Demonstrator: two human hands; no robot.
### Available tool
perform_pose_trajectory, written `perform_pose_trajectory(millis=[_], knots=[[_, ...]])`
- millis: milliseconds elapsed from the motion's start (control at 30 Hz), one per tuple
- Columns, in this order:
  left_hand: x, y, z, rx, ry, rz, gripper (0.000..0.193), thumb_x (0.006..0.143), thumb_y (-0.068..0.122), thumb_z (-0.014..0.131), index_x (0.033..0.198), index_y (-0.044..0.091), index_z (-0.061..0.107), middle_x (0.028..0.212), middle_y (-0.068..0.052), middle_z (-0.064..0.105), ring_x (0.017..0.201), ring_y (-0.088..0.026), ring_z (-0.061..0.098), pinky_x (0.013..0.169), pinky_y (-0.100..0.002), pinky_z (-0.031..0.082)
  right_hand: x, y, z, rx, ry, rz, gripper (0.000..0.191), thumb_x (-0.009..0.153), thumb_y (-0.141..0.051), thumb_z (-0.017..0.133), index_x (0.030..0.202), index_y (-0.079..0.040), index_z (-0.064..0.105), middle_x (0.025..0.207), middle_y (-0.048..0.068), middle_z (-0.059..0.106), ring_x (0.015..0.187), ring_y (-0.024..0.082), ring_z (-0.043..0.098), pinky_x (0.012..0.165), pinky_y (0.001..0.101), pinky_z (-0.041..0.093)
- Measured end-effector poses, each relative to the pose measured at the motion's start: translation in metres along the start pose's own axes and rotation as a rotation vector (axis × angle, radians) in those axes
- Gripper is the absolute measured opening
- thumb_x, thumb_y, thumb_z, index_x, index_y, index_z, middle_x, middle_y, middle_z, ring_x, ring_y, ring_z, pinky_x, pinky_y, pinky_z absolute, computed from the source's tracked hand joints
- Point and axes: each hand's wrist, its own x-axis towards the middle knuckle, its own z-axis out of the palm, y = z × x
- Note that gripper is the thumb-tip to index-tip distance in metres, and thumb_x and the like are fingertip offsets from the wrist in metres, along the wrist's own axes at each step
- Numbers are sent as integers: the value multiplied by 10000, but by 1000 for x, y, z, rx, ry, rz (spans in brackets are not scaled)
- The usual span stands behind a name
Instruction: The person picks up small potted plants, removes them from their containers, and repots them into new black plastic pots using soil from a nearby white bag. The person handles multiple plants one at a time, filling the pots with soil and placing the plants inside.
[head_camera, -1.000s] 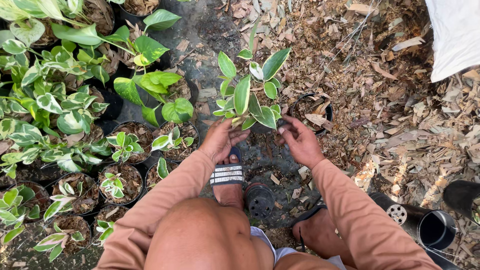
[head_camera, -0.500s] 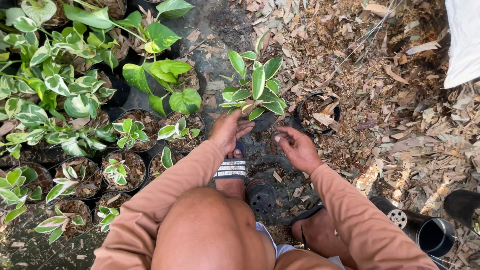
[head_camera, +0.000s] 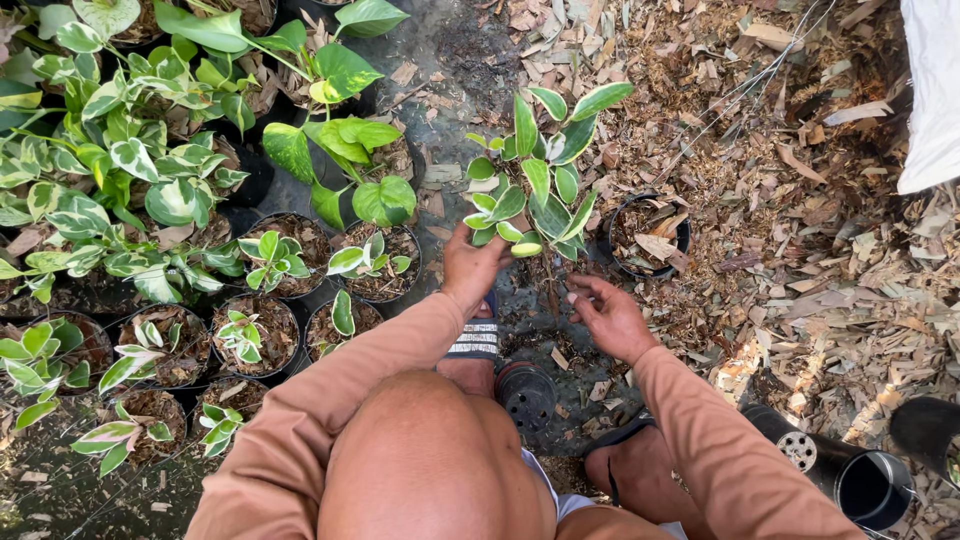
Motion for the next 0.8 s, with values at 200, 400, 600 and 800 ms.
perform_pose_trajectory(millis=[200,400,600,800], knots=[[4,-21,-3,-163,7,-14,614,892,82,721,1441,115,446,1209,-89,675,1038,-217,715,827,-344,626,11,-5,17,28,-66,38,584,977,-201,587,1538,-146,433,1132,105,692,883,180,697,800,316,580],[-8,-31,-8,-221,-51,-16,606,900,25,702,1438,93,431,1274,-94,651,1103,-228,705,907,-380,635,22,-12,33,-88,-70,69,501,1017,-240,544,1480,-90,430,1220,117,689,917,202,725,869,370,579],[-4,-30,-23,-113,-37,-76,566,908,81,667,1429,129,451,1247,-82,666,1052,-244,713,883,-384,626,32,8,32,-126,-91,87,443,1030,-225,517,1449,-87,476,1273,98,685,948,179,725,901,362,568],[-4,-20,-39,-112,-129,-178,390,990,141,675,1329,5,538,1214,-140,692,1042,-258,739,881,-398,647,35,21,0,200,2,-40,393,1026,-57,468,1412,-21,537,1208,129,723,936,194,711,875,303,599]])
